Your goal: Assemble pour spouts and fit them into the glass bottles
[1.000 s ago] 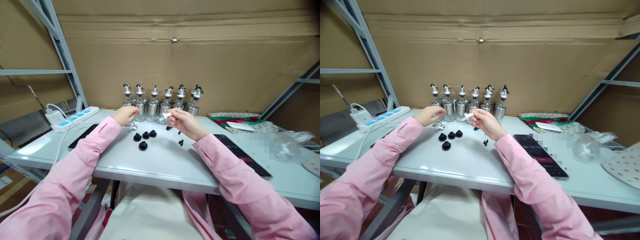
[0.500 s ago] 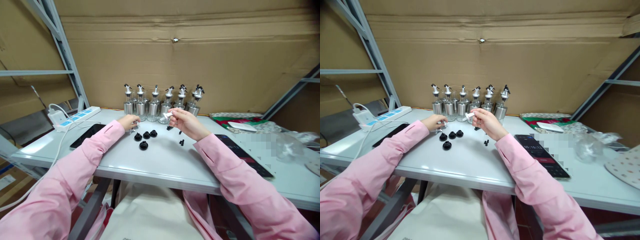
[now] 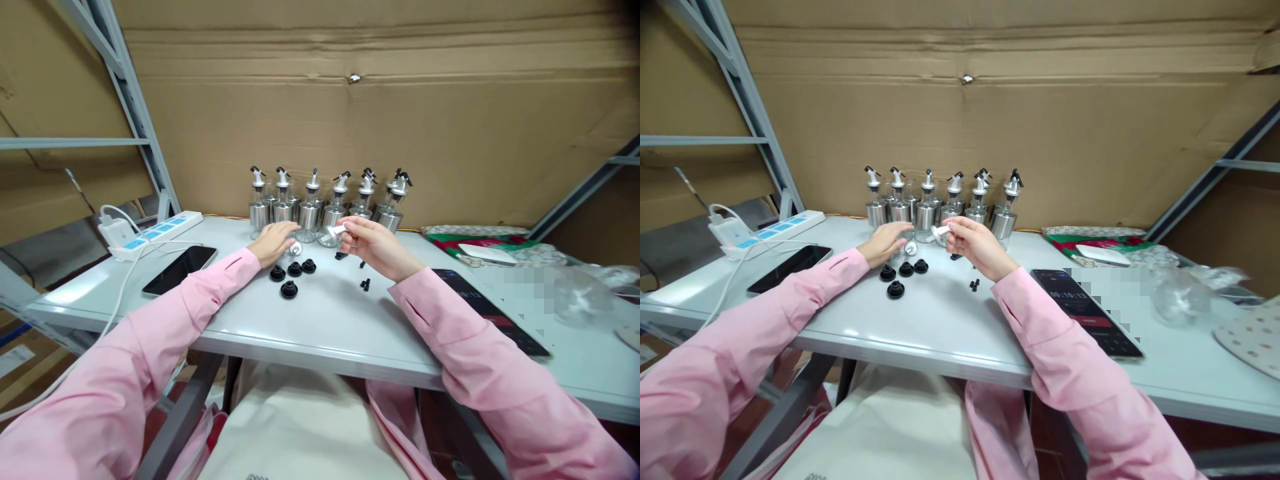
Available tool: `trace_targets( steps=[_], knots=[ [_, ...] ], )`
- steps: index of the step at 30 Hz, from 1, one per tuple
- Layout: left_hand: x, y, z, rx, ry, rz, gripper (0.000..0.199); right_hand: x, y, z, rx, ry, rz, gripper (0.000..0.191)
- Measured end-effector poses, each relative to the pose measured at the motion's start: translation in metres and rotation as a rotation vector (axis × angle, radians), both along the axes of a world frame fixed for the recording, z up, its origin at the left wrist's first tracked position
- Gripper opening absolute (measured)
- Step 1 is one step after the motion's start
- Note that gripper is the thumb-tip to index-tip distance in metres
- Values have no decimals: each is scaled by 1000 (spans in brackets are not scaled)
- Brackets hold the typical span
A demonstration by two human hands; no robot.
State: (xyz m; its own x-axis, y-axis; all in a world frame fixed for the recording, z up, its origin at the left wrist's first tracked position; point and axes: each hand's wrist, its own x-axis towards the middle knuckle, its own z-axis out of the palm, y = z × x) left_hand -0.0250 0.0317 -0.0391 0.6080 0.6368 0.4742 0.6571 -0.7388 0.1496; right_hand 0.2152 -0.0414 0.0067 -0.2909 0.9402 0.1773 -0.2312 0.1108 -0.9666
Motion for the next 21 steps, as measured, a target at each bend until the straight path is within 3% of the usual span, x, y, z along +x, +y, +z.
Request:
trace_targets(
  steps=[4,7,12,21],
  knots=[
    [2,-21,24,107,-119,-53,32,2,1,1,-1,-7,-10,16],
    [9,-40,31,95,64,-175,25,2,1,2,-6,-7,-30,16],
    [14,-49,29,-5,282,-165,17,2,1,2,-1,-3,-25,15],
    [6,-34,22,-73,241,-218,4,2,-1,3,-13,2,-43,13]
  ],
)
